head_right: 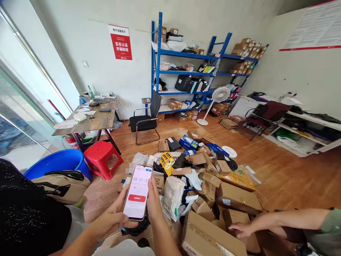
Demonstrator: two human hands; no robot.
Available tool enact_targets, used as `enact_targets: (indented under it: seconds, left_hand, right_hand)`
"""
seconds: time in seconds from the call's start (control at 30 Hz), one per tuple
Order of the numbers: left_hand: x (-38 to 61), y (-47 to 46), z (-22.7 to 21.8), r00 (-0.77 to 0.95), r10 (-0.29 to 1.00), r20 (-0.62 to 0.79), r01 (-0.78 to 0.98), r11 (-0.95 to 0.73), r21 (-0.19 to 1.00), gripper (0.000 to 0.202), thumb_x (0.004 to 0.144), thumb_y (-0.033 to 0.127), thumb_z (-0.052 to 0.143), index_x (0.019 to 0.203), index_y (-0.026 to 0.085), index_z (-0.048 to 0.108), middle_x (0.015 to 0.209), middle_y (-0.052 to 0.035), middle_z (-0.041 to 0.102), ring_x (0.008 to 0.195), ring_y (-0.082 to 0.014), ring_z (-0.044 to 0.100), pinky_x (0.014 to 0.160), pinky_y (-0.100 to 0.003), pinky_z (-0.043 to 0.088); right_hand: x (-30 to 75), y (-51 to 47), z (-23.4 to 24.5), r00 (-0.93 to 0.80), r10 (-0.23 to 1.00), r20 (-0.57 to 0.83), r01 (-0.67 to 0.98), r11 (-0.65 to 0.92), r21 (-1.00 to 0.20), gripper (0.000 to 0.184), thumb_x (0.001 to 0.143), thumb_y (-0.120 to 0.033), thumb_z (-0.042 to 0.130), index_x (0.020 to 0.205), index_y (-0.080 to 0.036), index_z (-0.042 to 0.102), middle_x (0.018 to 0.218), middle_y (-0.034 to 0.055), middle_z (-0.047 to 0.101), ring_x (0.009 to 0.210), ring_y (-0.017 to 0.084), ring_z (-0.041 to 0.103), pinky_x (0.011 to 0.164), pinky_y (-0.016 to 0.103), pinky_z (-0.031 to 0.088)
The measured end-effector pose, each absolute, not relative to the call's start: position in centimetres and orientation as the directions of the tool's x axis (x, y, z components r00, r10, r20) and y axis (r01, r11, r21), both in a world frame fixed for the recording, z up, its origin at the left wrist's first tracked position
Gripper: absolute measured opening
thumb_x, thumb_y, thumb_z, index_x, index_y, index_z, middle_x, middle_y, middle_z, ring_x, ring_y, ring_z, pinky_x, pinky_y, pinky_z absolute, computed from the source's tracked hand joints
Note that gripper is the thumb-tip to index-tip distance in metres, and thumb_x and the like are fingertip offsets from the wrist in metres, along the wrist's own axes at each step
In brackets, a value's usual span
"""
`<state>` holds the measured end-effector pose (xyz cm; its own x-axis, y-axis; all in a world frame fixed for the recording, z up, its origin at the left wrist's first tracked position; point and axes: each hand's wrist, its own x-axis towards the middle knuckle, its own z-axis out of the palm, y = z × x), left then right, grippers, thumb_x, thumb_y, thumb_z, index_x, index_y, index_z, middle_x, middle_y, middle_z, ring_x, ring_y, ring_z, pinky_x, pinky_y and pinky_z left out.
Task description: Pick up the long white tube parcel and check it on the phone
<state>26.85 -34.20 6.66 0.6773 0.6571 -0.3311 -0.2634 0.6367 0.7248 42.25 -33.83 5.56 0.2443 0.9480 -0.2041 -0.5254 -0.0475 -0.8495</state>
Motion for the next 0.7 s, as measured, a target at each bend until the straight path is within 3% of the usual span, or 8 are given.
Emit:
enact_targets:
  seconds: [0.1,0.2,0.37,0.53,0.7]
  left_hand:
    - [26.9,-35.0,6.0,0.621,0.698,-0.357,-0.32,0.642,0.697,0.12,0.058,0.016,0.065,0.15,0.038,-0.01,0.138,-0.0105,0.049,0.103,-0.0267,0.06,0.075,-0.039,0.058]
    - [26.9,-35.8,4.7,0.577,0.732,-0.363,-0.346,0.621,0.703,0.112,0.062,0.021,0.064,0.15,0.037,-0.002,0.139,-0.0117,0.047,0.096,-0.0267,0.062,0.063,-0.036,0.06]
    - [27.5,-37.6,3.0,0.53,0.769,-0.356,-0.439,0.609,0.661,0.117,0.061,0.022,0.067,0.151,0.04,-0.006,0.146,-0.0102,0.041,0.077,-0.0164,0.06,0.054,-0.028,0.056]
    - [27.5,-39.4,2.7,0.486,0.806,-0.337,-0.517,0.576,0.633,0.125,0.06,0.018,0.065,0.147,0.043,-0.02,0.143,-0.0083,0.045,0.074,-0.0146,0.058,0.057,-0.027,0.055]
    - [26.2,-41.0,2.5,0.477,0.828,-0.294,-0.498,0.53,0.686,0.124,0.059,0.021,0.064,0.149,0.04,-0.019,0.145,-0.0099,0.042,0.082,-0.0189,0.058,0.055,-0.029,0.056]
  right_hand:
    - [42.1,-34.8,6.1,0.105,0.974,-0.2,-0.503,-0.122,-0.856,0.084,0.065,-0.079,0.066,0.126,-0.022,0.057,0.131,0.0091,0.061,0.121,0.025,0.057,0.102,0.037,0.048]
    - [41.8,-35.8,5.5,0.042,0.984,-0.172,-0.403,-0.14,-0.904,0.08,0.068,-0.069,0.071,0.129,-0.019,0.053,0.123,0.0108,0.065,0.109,0.026,0.063,0.094,0.038,0.052]
    - [41.6,-36.9,4.2,0.041,0.998,-0.052,-0.202,-0.043,-0.979,0.058,0.076,-0.045,0.069,0.124,-0.018,0.051,0.114,0.0102,0.067,0.101,0.024,0.064,0.09,0.036,0.052]
    - [41.2,-37.3,4.5,0.014,0.991,-0.132,-0.245,-0.125,-0.961,0.053,0.07,-0.039,0.065,0.117,-0.018,0.058,0.117,0.0091,0.067,0.104,0.024,0.063,0.094,0.035,0.05]
    - [40.1,-38.8,5.1,0.014,0.966,-0.257,-0.391,-0.231,-0.891,0.054,0.062,-0.044,0.056,0.107,-0.016,0.065,0.101,0.0064,0.072,0.088,0.024,0.065,0.08,0.032,0.053]
